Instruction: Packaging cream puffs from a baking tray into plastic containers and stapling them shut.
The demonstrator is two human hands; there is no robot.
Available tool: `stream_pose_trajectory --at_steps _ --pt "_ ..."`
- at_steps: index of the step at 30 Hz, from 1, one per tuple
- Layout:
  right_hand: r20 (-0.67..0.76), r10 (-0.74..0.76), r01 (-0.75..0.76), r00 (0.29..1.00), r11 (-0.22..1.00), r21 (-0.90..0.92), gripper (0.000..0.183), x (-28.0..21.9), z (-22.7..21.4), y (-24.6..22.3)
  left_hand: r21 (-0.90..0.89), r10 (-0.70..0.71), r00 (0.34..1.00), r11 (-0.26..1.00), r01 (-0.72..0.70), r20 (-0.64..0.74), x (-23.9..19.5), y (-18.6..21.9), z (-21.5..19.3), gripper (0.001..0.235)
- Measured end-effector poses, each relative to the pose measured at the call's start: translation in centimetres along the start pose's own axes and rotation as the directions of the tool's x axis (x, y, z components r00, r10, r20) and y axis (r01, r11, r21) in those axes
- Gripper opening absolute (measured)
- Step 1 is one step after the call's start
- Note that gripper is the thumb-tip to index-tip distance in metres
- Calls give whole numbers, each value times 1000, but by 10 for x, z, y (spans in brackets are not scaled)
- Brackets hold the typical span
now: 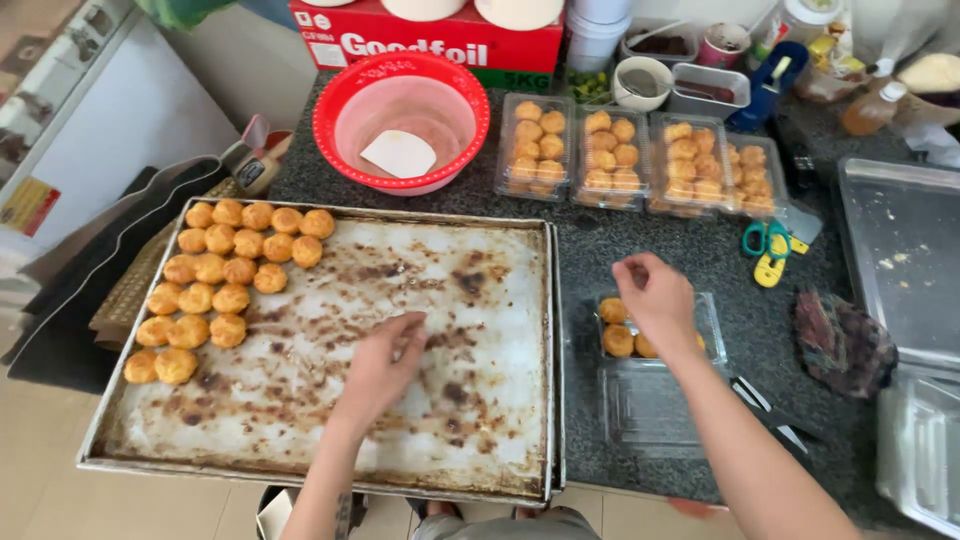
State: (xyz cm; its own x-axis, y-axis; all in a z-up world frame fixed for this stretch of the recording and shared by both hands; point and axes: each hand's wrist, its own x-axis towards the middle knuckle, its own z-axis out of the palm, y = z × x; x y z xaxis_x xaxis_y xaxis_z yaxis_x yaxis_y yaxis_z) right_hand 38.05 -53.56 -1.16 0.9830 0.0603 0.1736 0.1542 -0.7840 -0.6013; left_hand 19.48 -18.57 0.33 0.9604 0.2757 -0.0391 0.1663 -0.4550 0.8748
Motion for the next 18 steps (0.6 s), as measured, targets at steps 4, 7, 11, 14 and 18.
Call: stream_pose_trajectory --at_steps 4,7,11,14,18 --pt "64 -202 188 977 966 178 25 -1 24 -104 104 18 981 995 2 -191 -19 -26 -52 31" --pt "201 -350 263 915 895 361 26 -18 61 -186 0 -70 943 997 75 -326 -43 -38 -93 35" --pt "338 -595 407 729 774 485 27 -57 125 -282 4 -128 901 990 143 -415 -76 -65 -140 37" --pt "448 -660 457 603 746 484 31 -85 168 -339 14 -155 876 983 181 -457 -97 -91 -164 37" --pt "415 -790 665 452 608 434 53 -109 242 -380 0 -198 852 974 226 -484 -114 -106 -188 43"
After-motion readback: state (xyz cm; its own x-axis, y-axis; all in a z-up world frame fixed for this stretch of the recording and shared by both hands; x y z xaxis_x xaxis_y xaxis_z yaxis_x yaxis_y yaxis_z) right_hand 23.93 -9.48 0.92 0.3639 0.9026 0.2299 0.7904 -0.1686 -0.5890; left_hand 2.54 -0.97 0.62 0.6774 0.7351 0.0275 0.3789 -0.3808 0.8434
